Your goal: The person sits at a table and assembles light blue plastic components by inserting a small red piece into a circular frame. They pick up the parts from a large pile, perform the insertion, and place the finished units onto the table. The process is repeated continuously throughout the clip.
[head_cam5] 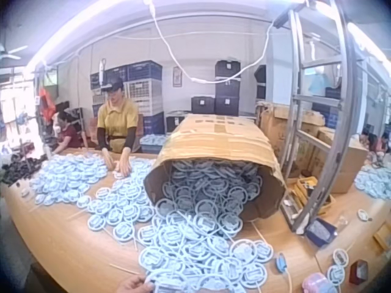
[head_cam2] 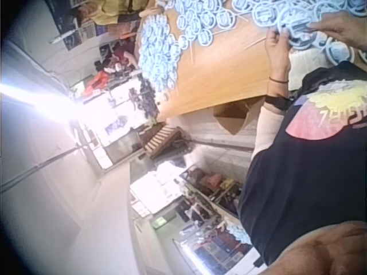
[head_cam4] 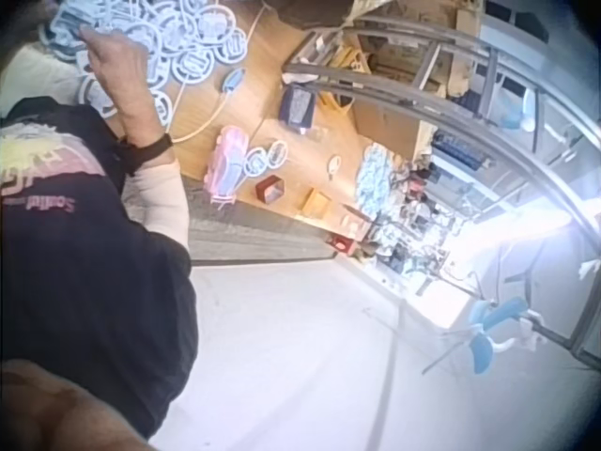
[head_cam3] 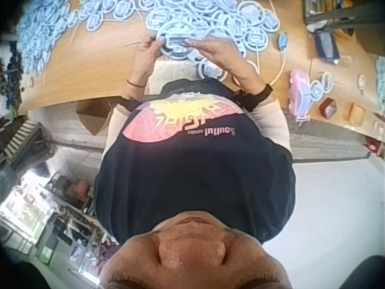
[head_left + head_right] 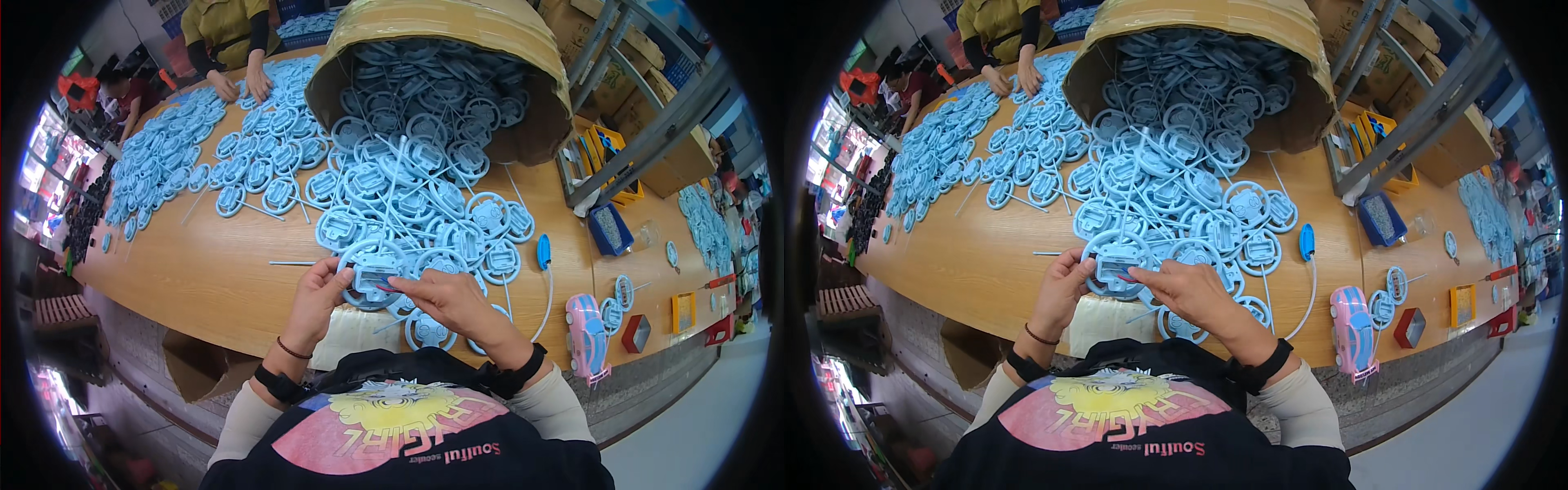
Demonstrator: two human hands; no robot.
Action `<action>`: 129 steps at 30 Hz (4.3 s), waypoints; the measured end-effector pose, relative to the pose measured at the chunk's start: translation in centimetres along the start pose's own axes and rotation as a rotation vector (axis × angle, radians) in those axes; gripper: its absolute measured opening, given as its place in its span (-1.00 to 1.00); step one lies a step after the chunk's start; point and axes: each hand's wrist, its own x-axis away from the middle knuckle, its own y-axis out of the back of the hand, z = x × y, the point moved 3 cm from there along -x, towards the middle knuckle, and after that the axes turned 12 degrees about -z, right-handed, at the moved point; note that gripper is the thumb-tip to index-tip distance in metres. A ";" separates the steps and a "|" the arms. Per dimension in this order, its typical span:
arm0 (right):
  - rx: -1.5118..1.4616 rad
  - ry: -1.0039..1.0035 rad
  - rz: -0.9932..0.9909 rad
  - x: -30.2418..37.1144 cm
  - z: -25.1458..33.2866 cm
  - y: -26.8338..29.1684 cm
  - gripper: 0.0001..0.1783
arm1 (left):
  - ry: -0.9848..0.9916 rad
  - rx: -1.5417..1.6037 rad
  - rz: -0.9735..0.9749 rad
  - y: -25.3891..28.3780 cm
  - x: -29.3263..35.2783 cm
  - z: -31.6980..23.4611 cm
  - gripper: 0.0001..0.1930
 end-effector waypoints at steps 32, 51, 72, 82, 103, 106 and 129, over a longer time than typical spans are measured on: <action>0.022 0.133 -0.003 0.8 0.0 -0.6 -0.53 | 0.092 -0.104 0.153 -0.3 -0.7 0.2 -0.73; -0.292 -0.123 0.001 2.0 -1.5 -4.3 -0.67 | 0.236 -0.159 0.262 5.5 -3.7 1.9 -0.50; -0.106 -0.453 -0.690 0.9 1.6 15.0 -0.62 | -1.073 -1.273 1.337 -19.6 -0.8 17.8 -0.05; -0.036 -0.499 -0.454 4.7 -4.4 11.7 -0.61 | -1.183 -1.069 1.274 -18.9 1.4 2.6 -0.09; -0.534 -0.475 -0.503 -3.8 -0.6 3.2 -0.58 | -0.131 0.222 0.216 -6.3 -0.4 -3.3 -0.65; -0.295 -0.376 -0.330 -3.0 -0.7 3.2 -0.62 | -0.128 0.063 0.188 -3.7 -1.3 -3.9 -0.68; -0.145 -0.048 0.055 -4.3 1.4 2.2 -0.69 | 0.000 -0.105 0.189 -0.7 -1.3 -2.3 -0.68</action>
